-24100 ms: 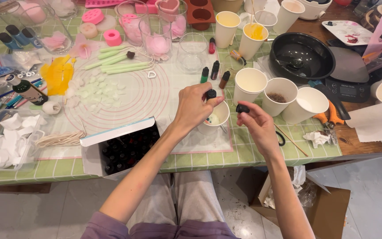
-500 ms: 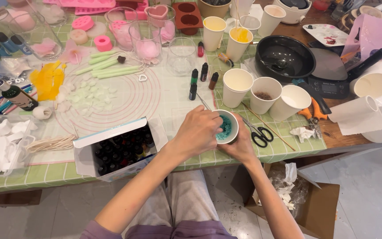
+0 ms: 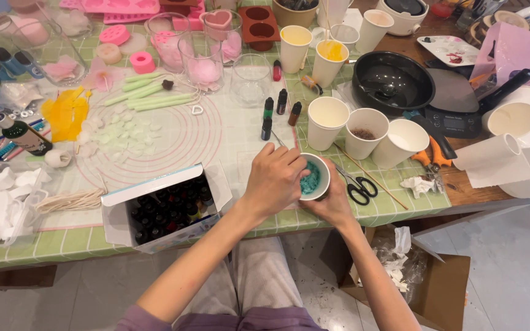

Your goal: The person is mixing colorants and fragrance oils into melted candle wax within a paper cup.

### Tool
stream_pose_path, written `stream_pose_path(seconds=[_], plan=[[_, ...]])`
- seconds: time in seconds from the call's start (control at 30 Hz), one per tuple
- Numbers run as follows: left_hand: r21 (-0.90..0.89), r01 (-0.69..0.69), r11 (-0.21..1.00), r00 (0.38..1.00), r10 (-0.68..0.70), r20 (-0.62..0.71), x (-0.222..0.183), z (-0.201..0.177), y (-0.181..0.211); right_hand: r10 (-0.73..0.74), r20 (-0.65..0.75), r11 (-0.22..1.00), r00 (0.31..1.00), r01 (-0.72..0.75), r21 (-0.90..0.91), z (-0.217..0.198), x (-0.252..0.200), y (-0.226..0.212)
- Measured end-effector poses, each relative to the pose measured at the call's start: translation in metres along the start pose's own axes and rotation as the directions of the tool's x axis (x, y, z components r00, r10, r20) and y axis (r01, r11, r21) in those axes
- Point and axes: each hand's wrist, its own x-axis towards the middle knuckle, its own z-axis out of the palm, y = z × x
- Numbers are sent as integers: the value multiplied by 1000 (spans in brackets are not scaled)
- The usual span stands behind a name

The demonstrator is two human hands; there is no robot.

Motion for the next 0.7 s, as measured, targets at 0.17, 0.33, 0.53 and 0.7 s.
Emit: stream_pose_path(seconds=[0.17,0.33,0.53,0.7], plan=[[-126,30,992,999,-34,-26,3,-3,10,-24,-11,1000,1000,24,5,5,-2,11],[-360,-47,932,998,59,24,2,-5,10,-83,-46,994,995,80,-73,4,-3,13],[-205,31,978,973,18,231,1,-23,-27,15,-26,1000,1000,-16,-25,2,3,-5],[-138,-39,990,998,45,41,7,-14,-25,-24,-16,998,1000,23,-56,0,2,-2]])
